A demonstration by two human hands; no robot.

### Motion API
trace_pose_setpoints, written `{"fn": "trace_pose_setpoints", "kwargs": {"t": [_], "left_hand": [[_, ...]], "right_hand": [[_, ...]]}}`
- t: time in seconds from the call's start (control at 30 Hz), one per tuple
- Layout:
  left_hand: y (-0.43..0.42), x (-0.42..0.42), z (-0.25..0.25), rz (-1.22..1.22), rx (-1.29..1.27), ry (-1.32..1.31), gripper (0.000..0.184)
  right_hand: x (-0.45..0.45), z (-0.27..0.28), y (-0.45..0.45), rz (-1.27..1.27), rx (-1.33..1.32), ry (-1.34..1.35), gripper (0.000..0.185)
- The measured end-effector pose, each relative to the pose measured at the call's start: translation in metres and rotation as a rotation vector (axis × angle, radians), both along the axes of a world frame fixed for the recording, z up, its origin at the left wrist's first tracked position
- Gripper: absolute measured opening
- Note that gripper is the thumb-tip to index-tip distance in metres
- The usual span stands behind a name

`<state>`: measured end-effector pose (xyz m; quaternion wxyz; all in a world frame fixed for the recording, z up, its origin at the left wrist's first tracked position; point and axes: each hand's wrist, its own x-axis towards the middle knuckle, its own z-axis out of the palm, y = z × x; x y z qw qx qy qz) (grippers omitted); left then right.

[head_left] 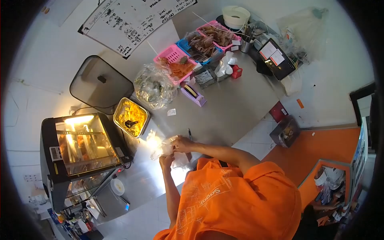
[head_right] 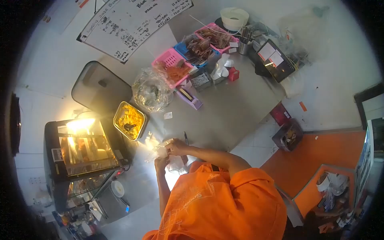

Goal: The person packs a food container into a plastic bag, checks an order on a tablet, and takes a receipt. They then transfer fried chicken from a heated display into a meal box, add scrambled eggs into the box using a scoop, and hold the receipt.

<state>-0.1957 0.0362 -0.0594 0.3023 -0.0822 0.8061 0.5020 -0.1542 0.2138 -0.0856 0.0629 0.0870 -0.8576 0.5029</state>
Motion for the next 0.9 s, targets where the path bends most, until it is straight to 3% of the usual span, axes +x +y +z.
{"fn": "trace_pose_setpoints", "kwargs": {"t": [0.07, 0.13, 0.17, 0.23, 0.27, 0.33, 0.43, 0.57, 0.63, 0.67, 0.73, 0.87, 0.9], "left_hand": [[0.001, 0.001, -0.002, -0.089, -0.125, 0.093, 0.027], [0.006, 0.001, -0.007, -0.36, -0.289, 0.75, 0.026], [0.005, 0.001, -0.008, -0.359, -0.287, 0.753, 0.026], [0.016, 0.006, 0.022, -0.281, -0.401, 0.334, 0.027], [0.013, 0.005, 0.015, -0.282, -0.4, 0.335, 0.027], [0.002, 0.004, -0.001, -0.041, 0.066, 0.075, 0.025], [-0.004, 0.003, 0.004, 0.085, 0.24, -0.098, 0.024], [-0.002, 0.007, 0.029, 0.089, 0.31, -0.171, 0.023], [0.003, 0.014, 0.061, -0.575, -0.118, 0.229, 0.027], [-0.002, 0.012, 0.052, -0.57, -0.117, 0.23, 0.027], [-0.013, 0.007, 0.025, -0.366, 0.157, 0.085, 0.029], [-0.027, 0.0, -0.006, -0.338, 0.203, 0.117, 0.042], [-0.025, -0.003, -0.009, -0.091, 0.344, -0.089, 0.04]], "right_hand": [[0.0, -0.004, -0.003, -0.021, 0.012, 0.029, 0.018], [-0.003, -0.01, -0.007, -0.1, -0.05, 0.146, 0.026], [-0.003, -0.013, -0.007, -0.099, -0.047, 0.148, 0.026], [0.003, 0.001, -0.002, -0.094, -0.057, 0.16, 0.035], [0.004, 0.005, 0.001, -0.095, -0.055, 0.16, 0.035], [0.008, 0.008, 0.003, -0.013, -0.016, -0.093, 0.031], [0.023, 0.023, 0.002, -0.053, 0.031, -0.013, 0.025], [0.033, 0.019, -0.004, 0.15, 0.031, 0.137, 0.02], [0.032, 0.019, -0.011, 0.103, 0.075, 0.146, 0.015], [0.031, 0.018, -0.011, 0.108, 0.076, 0.146, 0.015], [0.029, 0.019, -0.008, 0.161, 0.069, 0.178, 0.015], [0.028, 0.017, -0.01, 0.177, 0.008, 0.201, 0.015], [0.028, 0.019, -0.011, 0.18, 0.039, 0.201, 0.015]]}}
